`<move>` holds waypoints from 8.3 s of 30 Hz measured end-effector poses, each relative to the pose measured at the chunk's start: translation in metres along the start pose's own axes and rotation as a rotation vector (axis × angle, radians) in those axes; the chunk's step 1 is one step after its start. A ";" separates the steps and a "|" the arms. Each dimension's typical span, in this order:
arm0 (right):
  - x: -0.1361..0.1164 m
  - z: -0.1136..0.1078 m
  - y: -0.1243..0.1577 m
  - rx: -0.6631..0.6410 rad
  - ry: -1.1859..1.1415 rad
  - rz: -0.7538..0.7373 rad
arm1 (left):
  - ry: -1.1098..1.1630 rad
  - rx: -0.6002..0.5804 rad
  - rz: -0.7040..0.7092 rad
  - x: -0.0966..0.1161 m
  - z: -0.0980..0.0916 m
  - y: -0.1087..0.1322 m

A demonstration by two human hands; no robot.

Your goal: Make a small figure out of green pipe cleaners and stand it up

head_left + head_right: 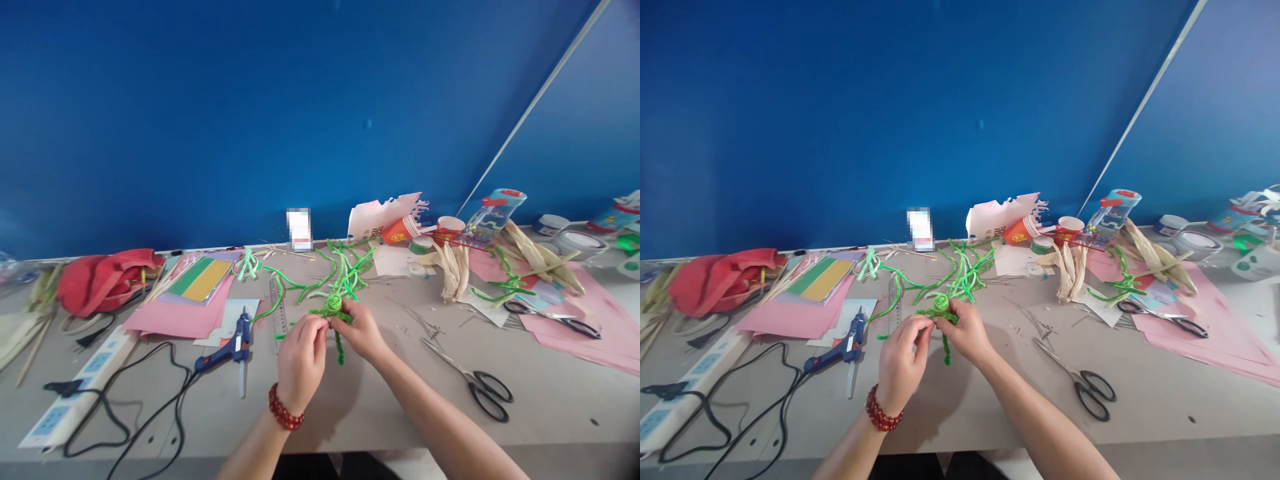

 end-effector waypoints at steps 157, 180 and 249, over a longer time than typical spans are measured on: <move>-0.006 -0.007 0.002 -0.284 -0.593 0.254 | 0.611 -0.201 -0.185 -0.023 -0.016 -0.018; -0.012 0.010 0.009 -0.122 -0.604 0.204 | 0.683 -0.071 -0.333 -0.025 -0.004 -0.006; -0.023 -0.027 0.000 -0.223 0.045 -0.441 | 0.628 -0.493 -0.355 -0.025 -0.034 -0.035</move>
Point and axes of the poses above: each hand's wrist, its own y-axis away from the middle knuckle, its own z-axis out of the palm, x = y × z, the point moved 1 cm from there along -y, towards the middle knuckle, and after that the axes turned 6 degrees about y, right-handed, at the moved point
